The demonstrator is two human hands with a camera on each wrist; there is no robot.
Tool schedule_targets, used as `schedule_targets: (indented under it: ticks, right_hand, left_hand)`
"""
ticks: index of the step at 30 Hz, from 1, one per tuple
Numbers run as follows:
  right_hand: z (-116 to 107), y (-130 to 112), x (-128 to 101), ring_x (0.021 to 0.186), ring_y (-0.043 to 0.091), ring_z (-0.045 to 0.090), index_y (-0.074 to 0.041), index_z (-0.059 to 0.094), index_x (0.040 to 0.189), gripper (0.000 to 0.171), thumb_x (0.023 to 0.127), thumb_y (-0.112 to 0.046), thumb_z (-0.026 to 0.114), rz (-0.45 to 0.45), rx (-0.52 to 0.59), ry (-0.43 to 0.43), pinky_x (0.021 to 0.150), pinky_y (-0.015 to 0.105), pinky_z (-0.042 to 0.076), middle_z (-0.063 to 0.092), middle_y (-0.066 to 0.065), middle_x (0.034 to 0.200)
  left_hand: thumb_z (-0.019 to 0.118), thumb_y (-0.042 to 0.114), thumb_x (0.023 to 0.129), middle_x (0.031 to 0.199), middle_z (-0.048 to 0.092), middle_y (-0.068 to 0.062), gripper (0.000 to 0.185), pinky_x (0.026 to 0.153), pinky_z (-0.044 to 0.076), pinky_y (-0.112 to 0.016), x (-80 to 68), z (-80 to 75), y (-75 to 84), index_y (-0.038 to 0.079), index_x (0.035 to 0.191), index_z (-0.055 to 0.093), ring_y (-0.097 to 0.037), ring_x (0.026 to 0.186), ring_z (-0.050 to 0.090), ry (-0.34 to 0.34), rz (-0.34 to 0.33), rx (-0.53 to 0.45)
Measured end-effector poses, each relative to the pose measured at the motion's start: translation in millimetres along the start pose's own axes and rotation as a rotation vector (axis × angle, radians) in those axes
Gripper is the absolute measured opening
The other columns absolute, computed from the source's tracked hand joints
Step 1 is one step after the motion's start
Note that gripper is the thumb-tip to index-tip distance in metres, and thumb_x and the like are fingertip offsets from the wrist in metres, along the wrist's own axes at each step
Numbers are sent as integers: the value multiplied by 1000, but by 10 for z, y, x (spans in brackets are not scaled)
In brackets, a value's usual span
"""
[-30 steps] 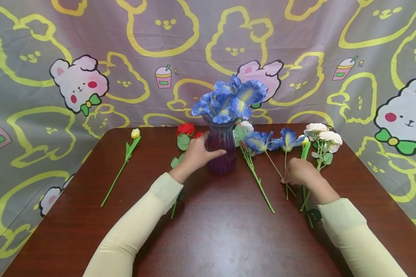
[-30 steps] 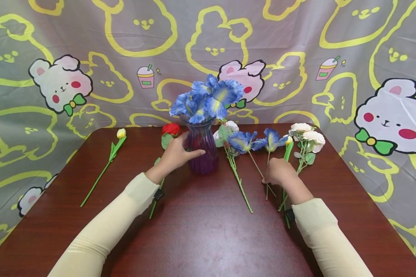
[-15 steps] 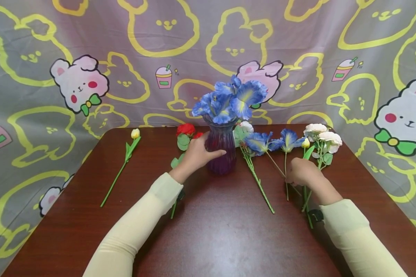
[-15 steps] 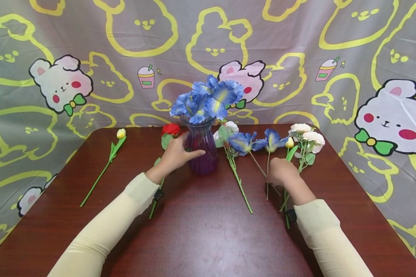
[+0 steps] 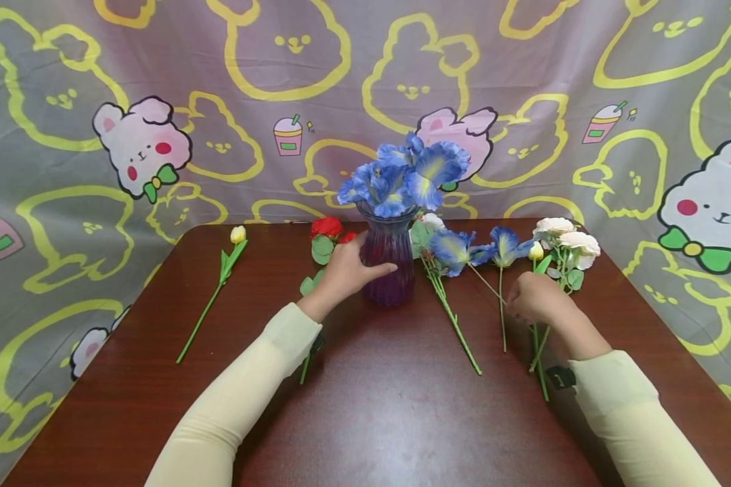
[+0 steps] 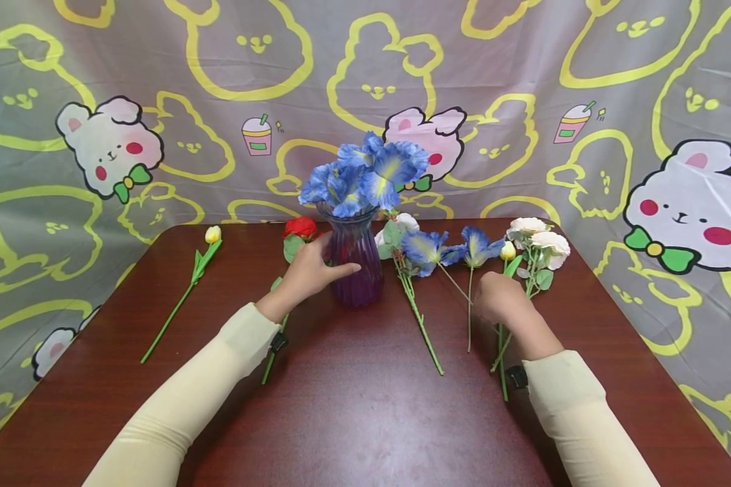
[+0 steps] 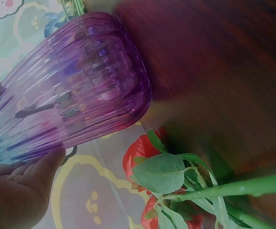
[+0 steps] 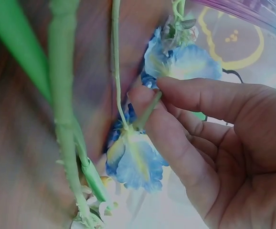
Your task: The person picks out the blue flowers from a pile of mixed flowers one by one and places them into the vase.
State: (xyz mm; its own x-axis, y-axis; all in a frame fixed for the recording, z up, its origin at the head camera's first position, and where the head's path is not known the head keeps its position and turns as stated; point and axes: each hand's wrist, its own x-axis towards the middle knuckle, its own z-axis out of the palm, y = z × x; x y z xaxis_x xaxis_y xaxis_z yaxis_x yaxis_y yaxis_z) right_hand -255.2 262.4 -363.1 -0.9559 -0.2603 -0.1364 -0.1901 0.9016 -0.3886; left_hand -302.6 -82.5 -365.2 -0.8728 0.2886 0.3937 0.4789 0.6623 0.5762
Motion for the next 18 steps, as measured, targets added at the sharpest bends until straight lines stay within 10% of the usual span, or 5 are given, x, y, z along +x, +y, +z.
schedule_targets:
  ticks: [18]
  right_hand:
    - [-56, 9, -27, 54, 15, 52, -6, 69, 67, 18, 82, -4, 58, -29, 9, 128, 51, 31, 41, 57, -5, 55]
  left_hand:
    - [81, 42, 78, 119, 64, -13, 73, 88, 49, -42, -12, -3, 14, 4, 134, 54, -29, 108, 61, -4, -6, -27]
